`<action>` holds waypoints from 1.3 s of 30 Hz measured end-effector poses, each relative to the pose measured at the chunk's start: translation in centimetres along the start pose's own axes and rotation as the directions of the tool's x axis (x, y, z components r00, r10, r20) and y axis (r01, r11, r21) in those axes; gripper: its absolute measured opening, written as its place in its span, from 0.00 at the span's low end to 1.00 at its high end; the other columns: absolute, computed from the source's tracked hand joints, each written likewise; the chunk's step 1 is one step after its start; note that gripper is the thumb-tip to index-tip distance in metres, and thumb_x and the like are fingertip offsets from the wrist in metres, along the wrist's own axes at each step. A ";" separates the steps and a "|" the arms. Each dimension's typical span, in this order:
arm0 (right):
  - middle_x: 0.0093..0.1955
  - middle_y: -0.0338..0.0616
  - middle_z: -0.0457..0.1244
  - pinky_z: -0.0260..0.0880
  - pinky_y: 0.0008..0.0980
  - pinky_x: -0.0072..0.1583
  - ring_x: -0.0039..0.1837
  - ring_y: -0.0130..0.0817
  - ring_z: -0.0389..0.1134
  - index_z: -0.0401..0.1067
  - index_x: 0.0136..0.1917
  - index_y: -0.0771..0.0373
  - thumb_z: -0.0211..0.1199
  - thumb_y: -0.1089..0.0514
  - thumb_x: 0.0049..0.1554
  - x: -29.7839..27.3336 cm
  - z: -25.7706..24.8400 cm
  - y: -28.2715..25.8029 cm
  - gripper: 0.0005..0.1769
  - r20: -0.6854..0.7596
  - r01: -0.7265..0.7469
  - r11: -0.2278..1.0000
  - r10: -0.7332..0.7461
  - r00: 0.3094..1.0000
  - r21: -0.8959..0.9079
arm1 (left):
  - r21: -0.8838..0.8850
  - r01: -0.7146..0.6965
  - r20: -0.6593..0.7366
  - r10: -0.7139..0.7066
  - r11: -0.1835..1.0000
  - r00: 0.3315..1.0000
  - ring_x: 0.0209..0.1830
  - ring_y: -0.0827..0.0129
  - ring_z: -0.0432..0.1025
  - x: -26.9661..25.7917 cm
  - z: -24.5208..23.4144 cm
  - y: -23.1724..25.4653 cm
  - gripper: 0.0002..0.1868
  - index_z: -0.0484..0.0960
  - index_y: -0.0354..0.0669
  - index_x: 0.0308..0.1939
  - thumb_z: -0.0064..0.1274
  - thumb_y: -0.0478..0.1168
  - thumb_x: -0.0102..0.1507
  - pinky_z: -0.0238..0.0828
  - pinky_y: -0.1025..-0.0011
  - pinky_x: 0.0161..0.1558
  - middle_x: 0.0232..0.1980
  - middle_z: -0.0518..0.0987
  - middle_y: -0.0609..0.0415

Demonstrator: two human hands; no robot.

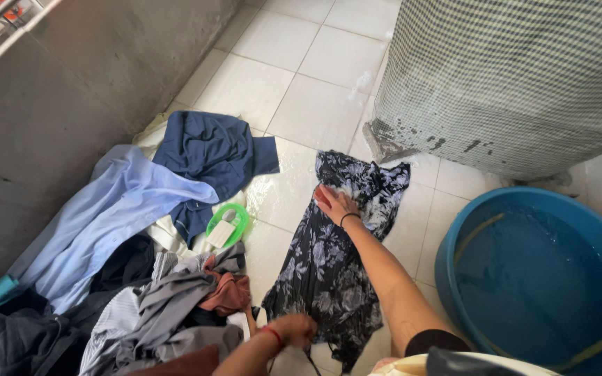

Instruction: The person sits on a tiled floor and hand-washes clothes using a bar of soap and water from a blue basin. They scrub a patterned garment and then a pair of dark pants, applying soap and rinsing them in the basin.

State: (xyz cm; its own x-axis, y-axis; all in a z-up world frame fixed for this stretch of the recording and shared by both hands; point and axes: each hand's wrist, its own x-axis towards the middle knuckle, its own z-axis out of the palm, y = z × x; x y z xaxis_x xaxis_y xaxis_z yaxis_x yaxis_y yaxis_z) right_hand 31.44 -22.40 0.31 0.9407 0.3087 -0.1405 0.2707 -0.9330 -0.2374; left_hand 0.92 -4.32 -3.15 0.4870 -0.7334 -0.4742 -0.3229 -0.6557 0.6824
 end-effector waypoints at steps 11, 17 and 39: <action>0.58 0.51 0.60 0.61 0.47 0.58 0.59 0.50 0.62 0.43 0.83 0.40 0.63 0.35 0.57 -23.6 3.5 -2.1 0.49 0.079 0.210 0.970 -0.221 0.972 0.124 | -0.252 0.277 -0.916 -0.321 0.927 0.241 0.48 0.44 0.71 9.4 -14.1 -7.8 0.19 0.77 0.39 0.51 0.58 0.45 0.61 0.70 0.52 0.49 0.46 0.77 0.41; 0.58 0.52 0.60 0.62 0.48 0.60 0.59 0.52 0.62 0.43 0.82 0.49 0.65 0.36 0.55 -24.1 2.5 1.8 0.52 0.111 -0.074 0.984 0.057 0.992 0.164 | 0.041 0.471 -0.813 -0.245 0.881 0.529 0.46 0.50 0.72 12.2 -15.1 -7.1 0.33 0.66 0.53 0.72 0.48 0.34 0.62 0.73 0.56 0.46 0.48 0.74 0.43; 0.67 0.59 0.60 0.66 0.46 0.65 0.66 0.52 0.65 0.45 0.82 0.51 0.68 0.47 0.55 -24.3 3.1 3.5 0.50 -0.195 0.085 0.776 0.050 0.979 0.625 | 0.422 -0.199 -0.290 0.339 0.885 0.895 0.78 0.46 0.47 3.3 -2.2 4.0 0.34 0.59 0.54 0.74 0.48 0.49 0.63 0.41 0.40 0.72 0.77 0.58 0.45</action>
State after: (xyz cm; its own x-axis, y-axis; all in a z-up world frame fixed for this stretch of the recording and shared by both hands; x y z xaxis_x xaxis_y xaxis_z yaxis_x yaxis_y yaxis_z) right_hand 8.92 -32.58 -0.13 0.9749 0.2195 0.0384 0.1624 -0.5823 -0.7966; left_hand 3.02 -9.01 -0.74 0.5615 -0.8268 -0.0316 -0.7248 -0.5099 0.4633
